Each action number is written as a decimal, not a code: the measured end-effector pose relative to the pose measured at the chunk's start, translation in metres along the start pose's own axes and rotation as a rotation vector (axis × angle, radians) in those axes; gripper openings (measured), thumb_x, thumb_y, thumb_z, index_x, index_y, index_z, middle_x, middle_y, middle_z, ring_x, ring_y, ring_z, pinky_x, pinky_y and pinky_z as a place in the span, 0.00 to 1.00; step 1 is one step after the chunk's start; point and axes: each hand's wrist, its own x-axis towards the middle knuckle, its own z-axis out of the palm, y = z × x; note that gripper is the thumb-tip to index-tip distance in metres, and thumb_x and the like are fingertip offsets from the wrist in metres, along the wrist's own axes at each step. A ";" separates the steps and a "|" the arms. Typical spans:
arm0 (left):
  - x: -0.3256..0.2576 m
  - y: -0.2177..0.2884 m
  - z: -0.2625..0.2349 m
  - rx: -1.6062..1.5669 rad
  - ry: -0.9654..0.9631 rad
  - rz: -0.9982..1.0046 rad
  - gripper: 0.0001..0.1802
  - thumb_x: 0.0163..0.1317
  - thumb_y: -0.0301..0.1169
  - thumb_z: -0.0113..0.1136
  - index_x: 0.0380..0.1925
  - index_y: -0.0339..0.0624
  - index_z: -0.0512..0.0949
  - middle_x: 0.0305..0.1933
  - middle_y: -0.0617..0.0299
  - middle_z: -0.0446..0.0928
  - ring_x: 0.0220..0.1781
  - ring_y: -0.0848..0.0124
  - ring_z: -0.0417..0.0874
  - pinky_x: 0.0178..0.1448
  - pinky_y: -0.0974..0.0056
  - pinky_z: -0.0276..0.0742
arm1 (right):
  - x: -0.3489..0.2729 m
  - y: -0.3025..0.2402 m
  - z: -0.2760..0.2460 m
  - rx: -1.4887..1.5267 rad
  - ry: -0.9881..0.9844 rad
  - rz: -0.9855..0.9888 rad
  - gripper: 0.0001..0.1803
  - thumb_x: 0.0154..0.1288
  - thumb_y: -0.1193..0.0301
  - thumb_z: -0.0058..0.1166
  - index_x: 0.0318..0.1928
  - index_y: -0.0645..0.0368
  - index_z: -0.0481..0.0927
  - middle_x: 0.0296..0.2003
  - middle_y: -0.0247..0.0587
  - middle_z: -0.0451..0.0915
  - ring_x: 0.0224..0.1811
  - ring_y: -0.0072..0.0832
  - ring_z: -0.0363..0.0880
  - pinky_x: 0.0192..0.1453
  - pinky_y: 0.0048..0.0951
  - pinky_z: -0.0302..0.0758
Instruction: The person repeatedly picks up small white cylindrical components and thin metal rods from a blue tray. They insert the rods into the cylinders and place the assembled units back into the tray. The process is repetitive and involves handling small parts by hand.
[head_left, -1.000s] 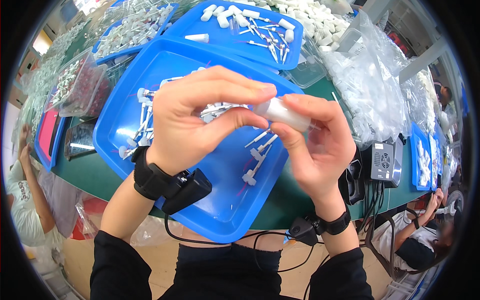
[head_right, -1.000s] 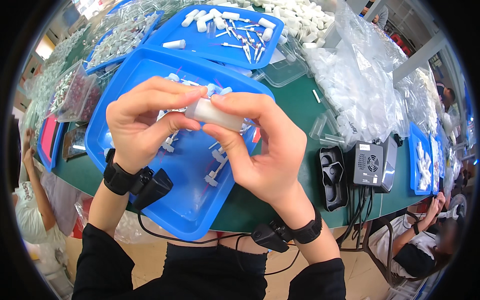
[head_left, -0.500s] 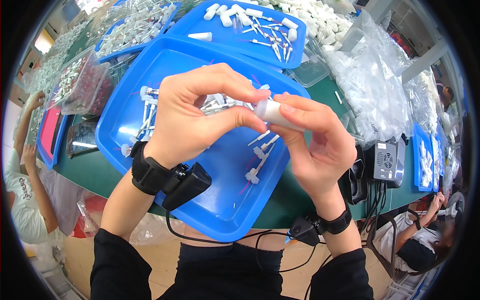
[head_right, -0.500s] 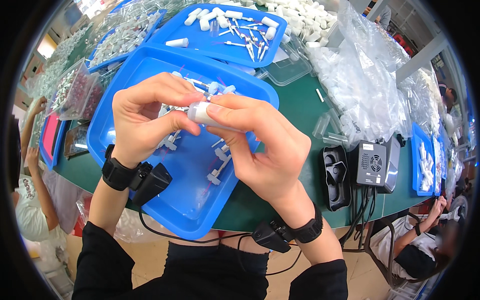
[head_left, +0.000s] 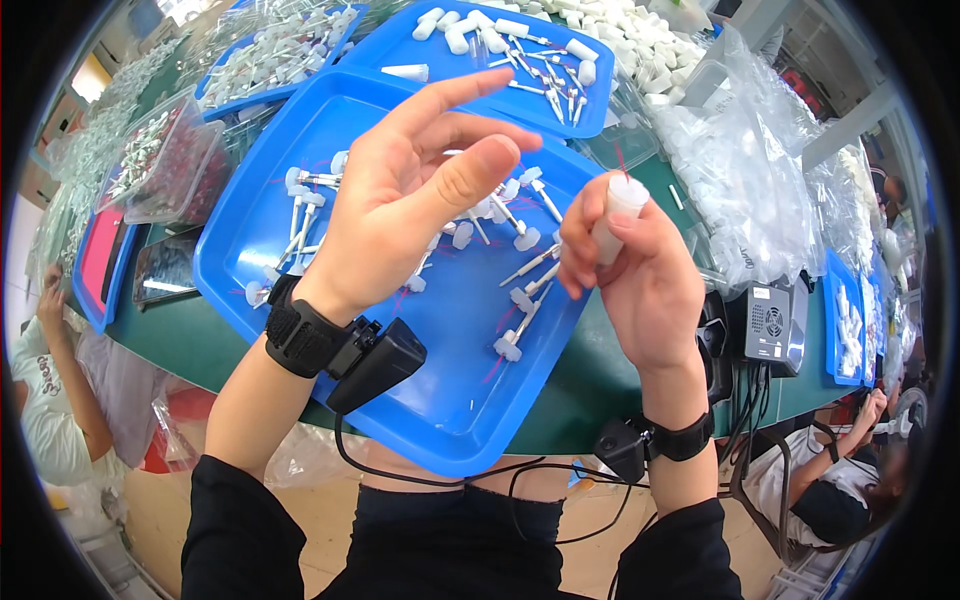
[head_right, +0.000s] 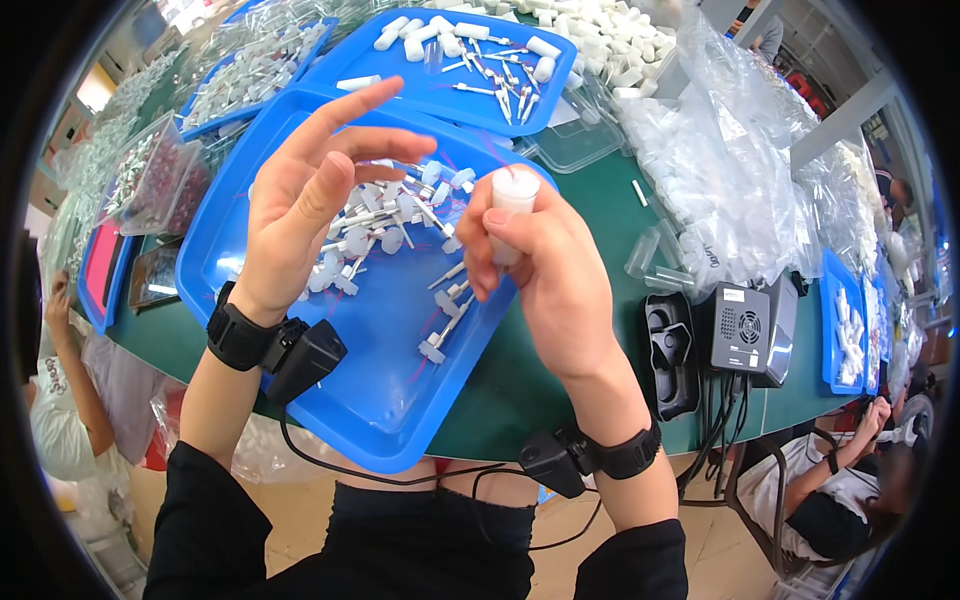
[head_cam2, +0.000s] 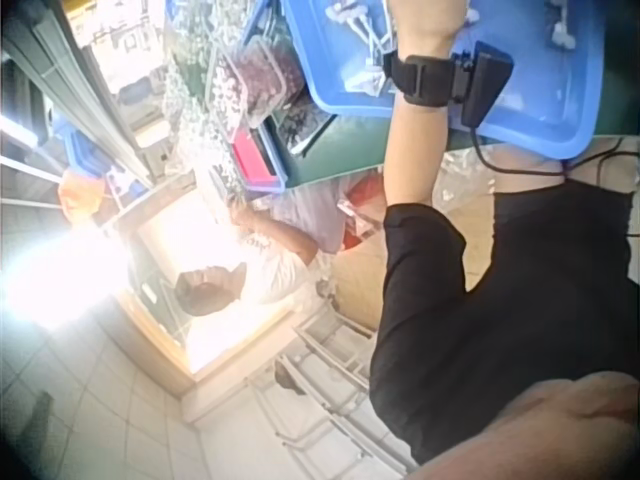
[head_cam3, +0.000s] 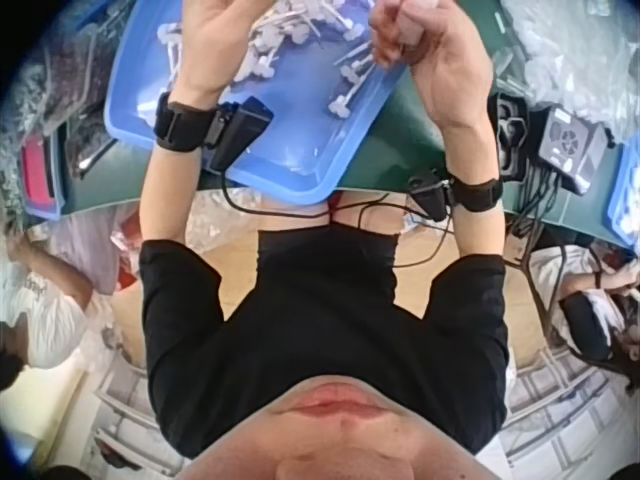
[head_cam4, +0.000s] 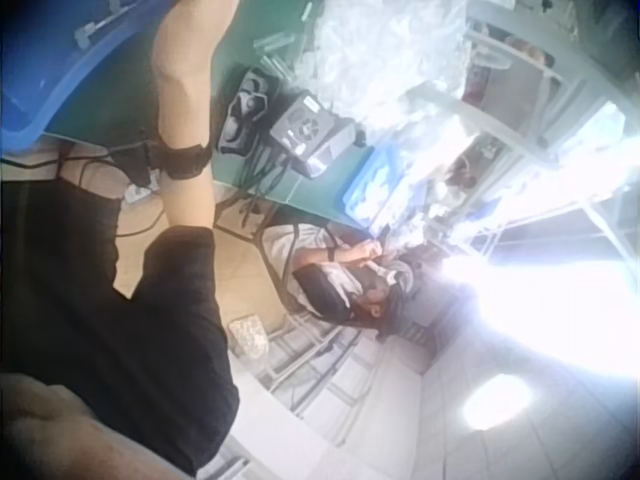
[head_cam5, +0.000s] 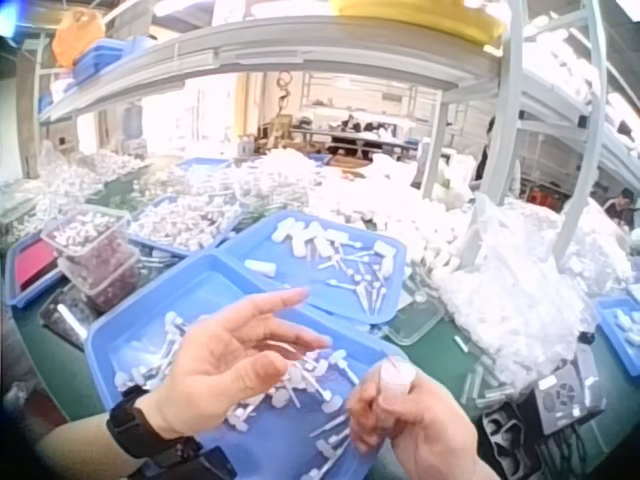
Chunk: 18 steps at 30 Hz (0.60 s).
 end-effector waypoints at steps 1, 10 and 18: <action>-0.001 0.000 -0.001 -0.061 -0.002 0.000 0.31 0.63 0.44 0.50 0.57 0.32 0.62 0.41 0.51 0.77 0.45 0.70 0.76 0.50 0.67 0.69 | 0.001 -0.001 -0.006 0.126 -0.102 0.051 0.14 0.62 0.57 0.36 0.31 0.56 0.64 0.21 0.33 0.63 0.20 0.21 0.61 0.27 0.25 0.65; -0.004 0.007 -0.002 -0.065 -0.037 -0.039 0.24 0.66 0.42 0.45 0.50 0.29 0.68 0.27 0.59 0.76 0.30 0.76 0.76 0.37 0.72 0.71 | -0.002 0.003 -0.002 0.569 -0.266 0.193 0.20 0.66 0.53 0.32 0.24 0.55 0.62 0.15 0.32 0.59 0.15 0.20 0.55 0.22 0.24 0.61; -0.004 0.005 -0.004 -0.165 0.032 0.000 0.16 0.64 0.35 0.51 0.43 0.32 0.74 0.22 0.62 0.76 0.26 0.78 0.76 0.31 0.75 0.69 | -0.002 0.002 0.001 0.454 -0.242 0.178 0.21 0.67 0.52 0.26 0.23 0.50 0.59 0.15 0.28 0.57 0.14 0.20 0.54 0.20 0.22 0.58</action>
